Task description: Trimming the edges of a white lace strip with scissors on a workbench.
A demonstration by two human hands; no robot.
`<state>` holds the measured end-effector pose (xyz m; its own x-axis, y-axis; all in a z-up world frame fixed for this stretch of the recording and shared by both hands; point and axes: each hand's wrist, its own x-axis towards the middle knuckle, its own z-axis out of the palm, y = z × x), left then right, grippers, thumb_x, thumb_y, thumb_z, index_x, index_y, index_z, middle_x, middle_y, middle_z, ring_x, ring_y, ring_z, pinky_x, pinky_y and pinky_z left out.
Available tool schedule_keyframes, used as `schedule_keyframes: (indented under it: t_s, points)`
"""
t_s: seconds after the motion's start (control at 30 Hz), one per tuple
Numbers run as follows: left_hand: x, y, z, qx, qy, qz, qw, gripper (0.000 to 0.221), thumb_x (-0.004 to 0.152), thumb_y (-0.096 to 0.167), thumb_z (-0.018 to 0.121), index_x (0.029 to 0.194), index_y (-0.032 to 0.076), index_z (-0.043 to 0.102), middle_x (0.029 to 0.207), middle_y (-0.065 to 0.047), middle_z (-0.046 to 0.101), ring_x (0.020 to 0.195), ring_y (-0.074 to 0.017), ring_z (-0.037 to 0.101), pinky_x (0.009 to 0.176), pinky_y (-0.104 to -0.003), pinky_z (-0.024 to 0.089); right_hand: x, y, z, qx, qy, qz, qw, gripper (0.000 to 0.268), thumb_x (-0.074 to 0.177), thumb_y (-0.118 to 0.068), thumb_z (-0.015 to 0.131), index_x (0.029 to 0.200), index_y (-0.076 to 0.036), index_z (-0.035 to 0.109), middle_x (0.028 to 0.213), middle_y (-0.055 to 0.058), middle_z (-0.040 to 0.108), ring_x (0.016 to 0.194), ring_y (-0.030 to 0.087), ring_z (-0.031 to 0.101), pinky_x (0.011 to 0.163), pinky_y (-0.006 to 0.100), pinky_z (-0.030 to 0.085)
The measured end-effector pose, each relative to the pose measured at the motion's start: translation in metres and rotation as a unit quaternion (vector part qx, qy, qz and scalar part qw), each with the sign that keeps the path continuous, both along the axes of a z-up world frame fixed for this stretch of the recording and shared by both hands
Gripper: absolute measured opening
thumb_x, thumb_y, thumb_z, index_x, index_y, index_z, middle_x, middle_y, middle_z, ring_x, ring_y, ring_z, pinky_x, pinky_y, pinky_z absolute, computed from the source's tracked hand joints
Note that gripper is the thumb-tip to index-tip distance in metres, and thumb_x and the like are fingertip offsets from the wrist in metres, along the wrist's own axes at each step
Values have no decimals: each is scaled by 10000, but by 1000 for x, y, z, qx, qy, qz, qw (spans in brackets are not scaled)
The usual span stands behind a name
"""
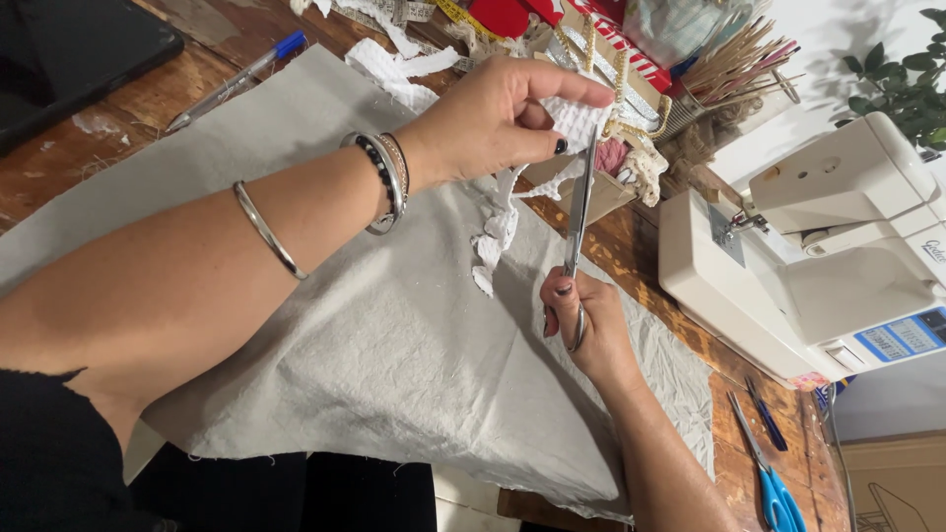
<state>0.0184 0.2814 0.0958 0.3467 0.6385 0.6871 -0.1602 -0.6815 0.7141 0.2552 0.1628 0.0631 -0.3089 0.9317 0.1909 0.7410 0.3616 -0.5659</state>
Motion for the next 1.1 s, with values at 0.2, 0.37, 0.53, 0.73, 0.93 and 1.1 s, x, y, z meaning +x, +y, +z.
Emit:
schedule_keyframes:
  t_s: [0.2, 0.37, 0.53, 0.73, 0.93, 1.1]
  points:
    - [-1, 2, 4, -12, 3, -16, 1000, 563, 795, -24, 589, 1291, 199, 733, 552, 150, 380, 519, 2, 245, 538, -174, 215, 0, -2, 0, 1, -8, -4, 1000, 639, 998, -652, 312, 648, -145, 479, 533, -26, 535, 495, 102, 527, 547, 267, 398]
    - [-7, 5, 4, -6, 13, -20, 1000, 488, 840, -1, 666, 1288, 182, 727, 582, 144, 401, 541, 8, 295, 558, -163, 284, 3, -1, -2, -1, -28, -17, 999, 634, 979, -669, 325, 646, -158, 496, 505, -29, 560, 473, 92, 522, 539, 260, 415]
    - [-6, 12, 2, -4, 5, -25, 1000, 351, 920, 44, 783, 1241, 177, 733, 572, 143, 423, 535, 15, 322, 557, -158, 326, -1, -3, 2, -5, -29, 7, 1000, 598, 999, -638, 329, 666, -166, 486, 514, -25, 560, 492, 84, 521, 544, 254, 410]
    - [-4, 18, -1, 25, 8, -54, 998, 384, 916, -34, 754, 1236, 179, 743, 660, 155, 357, 582, 12, 263, 549, -141, 260, 1, -1, 2, -14, -47, 18, 999, 648, 980, -689, 270, 643, -169, 461, 560, -44, 550, 527, 87, 541, 575, 261, 439]
    - [-3, 13, 0, 51, 27, -87, 995, 419, 894, -65, 750, 1252, 151, 720, 1107, 92, 703, 577, 12, 296, 545, -127, 368, 0, -2, 3, -24, -36, 28, 999, 680, 949, -745, 255, 658, -166, 462, 580, -35, 546, 547, 88, 573, 596, 264, 437]
    - [-5, 14, 2, 52, 42, -95, 993, 456, 869, -66, 747, 1269, 152, 716, 1192, 98, 706, 590, -1, 286, 564, -118, 382, -1, -2, 4, -17, -27, 35, 999, 666, 978, -704, 271, 637, -161, 451, 584, -36, 538, 545, 98, 532, 573, 266, 421]
